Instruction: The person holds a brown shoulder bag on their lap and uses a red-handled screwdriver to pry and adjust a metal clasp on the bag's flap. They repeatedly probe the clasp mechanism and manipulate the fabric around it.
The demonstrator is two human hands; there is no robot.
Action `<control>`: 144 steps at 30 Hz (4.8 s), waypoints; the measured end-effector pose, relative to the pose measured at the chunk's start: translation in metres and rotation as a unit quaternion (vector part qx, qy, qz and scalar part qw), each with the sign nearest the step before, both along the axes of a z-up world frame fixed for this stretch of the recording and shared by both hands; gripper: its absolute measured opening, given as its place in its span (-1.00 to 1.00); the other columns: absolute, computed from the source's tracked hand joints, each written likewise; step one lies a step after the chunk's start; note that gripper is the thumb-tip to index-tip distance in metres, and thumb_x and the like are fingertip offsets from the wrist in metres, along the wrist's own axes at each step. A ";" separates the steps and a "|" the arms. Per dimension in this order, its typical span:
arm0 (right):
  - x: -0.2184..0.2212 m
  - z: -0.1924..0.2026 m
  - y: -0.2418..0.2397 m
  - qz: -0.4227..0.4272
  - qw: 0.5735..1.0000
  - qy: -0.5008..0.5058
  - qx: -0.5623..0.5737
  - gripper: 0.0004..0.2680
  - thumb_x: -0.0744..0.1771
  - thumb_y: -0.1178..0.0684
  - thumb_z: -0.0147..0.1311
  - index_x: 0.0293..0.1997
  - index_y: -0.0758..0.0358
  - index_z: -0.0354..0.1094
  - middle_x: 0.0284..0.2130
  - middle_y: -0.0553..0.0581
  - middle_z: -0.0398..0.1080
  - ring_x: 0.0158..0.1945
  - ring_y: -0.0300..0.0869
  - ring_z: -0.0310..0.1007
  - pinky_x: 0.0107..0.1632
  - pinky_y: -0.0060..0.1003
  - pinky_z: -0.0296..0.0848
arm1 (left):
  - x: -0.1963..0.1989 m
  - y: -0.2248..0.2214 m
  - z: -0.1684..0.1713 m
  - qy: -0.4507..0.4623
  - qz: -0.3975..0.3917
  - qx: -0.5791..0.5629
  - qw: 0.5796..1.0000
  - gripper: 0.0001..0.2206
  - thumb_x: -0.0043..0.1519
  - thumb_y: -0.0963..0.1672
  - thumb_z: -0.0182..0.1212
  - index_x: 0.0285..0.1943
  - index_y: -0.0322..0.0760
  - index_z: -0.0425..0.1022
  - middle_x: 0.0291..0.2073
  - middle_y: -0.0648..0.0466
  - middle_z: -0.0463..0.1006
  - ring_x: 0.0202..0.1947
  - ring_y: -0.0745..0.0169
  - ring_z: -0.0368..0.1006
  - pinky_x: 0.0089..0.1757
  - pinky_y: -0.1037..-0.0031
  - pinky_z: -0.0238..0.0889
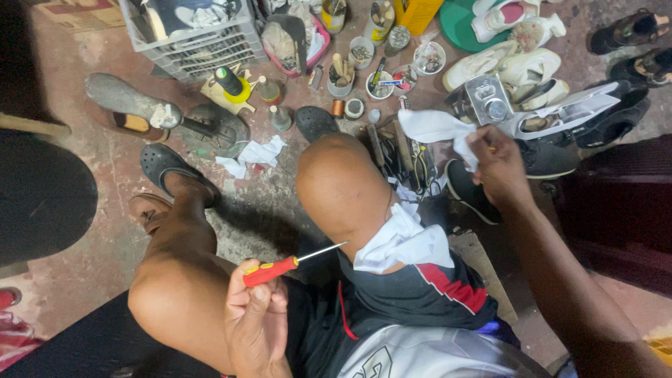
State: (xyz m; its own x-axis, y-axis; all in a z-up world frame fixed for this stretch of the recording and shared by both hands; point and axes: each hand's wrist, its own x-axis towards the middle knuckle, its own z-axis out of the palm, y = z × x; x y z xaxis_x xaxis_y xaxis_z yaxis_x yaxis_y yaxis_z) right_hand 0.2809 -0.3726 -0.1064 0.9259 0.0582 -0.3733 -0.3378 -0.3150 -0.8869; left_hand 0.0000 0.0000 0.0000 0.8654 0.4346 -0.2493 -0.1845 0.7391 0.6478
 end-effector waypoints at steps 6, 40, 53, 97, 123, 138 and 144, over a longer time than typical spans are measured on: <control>0.016 -0.086 0.027 0.117 0.981 -0.080 -0.132 -0.71 0.42 -0.09 0.02 0.22 0.21 0.40 -0.45 0.08 0.49 -0.48 -0.38 0.39 -0.44 -0.48 0.35 | -0.001 0.003 0.012 0.010 0.042 0.002 0.999 -0.69 0.33 -0.19 0.28 0.23 -0.44 0.44 -0.21 0.01 0.51 -0.24 0.32 0.34 -0.22 0.55 0.25; -0.001 -0.106 0.366 0.403 0.913 -0.059 -0.028 -0.68 0.32 -0.21 0.24 -0.07 0.28 0.47 -0.36 0.18 0.47 -0.33 -0.16 0.41 -0.25 -0.19 0.38 | -0.043 0.058 -0.015 -0.111 0.266 0.137 0.948 -0.71 0.33 -0.24 0.36 0.18 -0.47 0.42 -0.20 -0.10 0.55 -0.28 0.21 0.50 -0.18 0.45 0.38; -0.026 -0.198 0.363 0.320 0.939 -0.052 -0.113 -0.73 0.33 0.12 0.00 0.18 0.13 0.40 -0.12 0.25 0.54 -0.06 -0.05 0.52 0.03 -0.16 0.46 | -0.036 0.038 0.003 -0.035 0.252 0.264 0.930 -0.73 0.28 -0.27 0.33 0.12 -0.45 0.43 -0.29 -0.09 0.48 -0.32 0.22 0.48 -0.22 0.41 0.47; -0.213 0.215 0.396 0.665 0.708 -0.018 0.237 -0.69 0.34 -0.13 0.12 0.09 0.25 0.41 -0.33 -0.03 0.43 -0.40 -0.42 0.30 -0.35 -0.53 0.32 | -0.124 -0.095 0.067 0.233 0.262 0.436 0.829 -0.80 0.34 -0.20 0.08 -0.02 -0.42 0.61 -0.47 0.07 0.42 -0.50 0.40 0.40 -0.38 0.57 0.30; -0.280 0.342 0.390 0.762 0.501 0.030 0.410 -0.87 0.38 0.08 0.16 -0.29 0.20 0.26 -0.45 -0.17 0.24 -0.39 -0.50 0.16 -0.37 -0.51 0.18 | -0.409 -0.038 -0.016 0.161 0.700 0.095 0.689 -0.63 0.34 -0.13 0.05 0.32 -0.32 0.39 0.14 -0.08 0.51 0.09 0.07 0.49 0.01 0.27 0.42; -0.258 0.443 0.356 0.749 0.488 -0.123 0.431 -0.88 0.39 0.11 0.19 -0.24 0.23 0.32 -0.43 -0.18 0.26 -0.34 -0.49 0.16 -0.31 -0.52 0.19 | -0.261 -0.074 0.117 0.250 0.709 0.144 0.643 -0.58 0.24 -0.10 0.03 0.32 -0.21 0.38 -0.01 0.09 0.52 -0.09 0.35 0.45 -0.13 0.49 0.36; -0.204 0.467 0.323 0.677 0.586 -0.184 0.406 -0.92 0.37 0.12 0.17 -0.19 0.25 0.36 -0.40 -0.08 0.36 -0.35 -0.43 0.29 -0.29 -0.50 0.31 | -0.215 -0.067 0.142 0.058 0.671 0.188 0.715 -0.58 0.32 -0.13 -0.09 0.37 -0.35 0.30 0.18 -0.15 0.48 0.12 0.01 0.48 0.09 0.22 0.38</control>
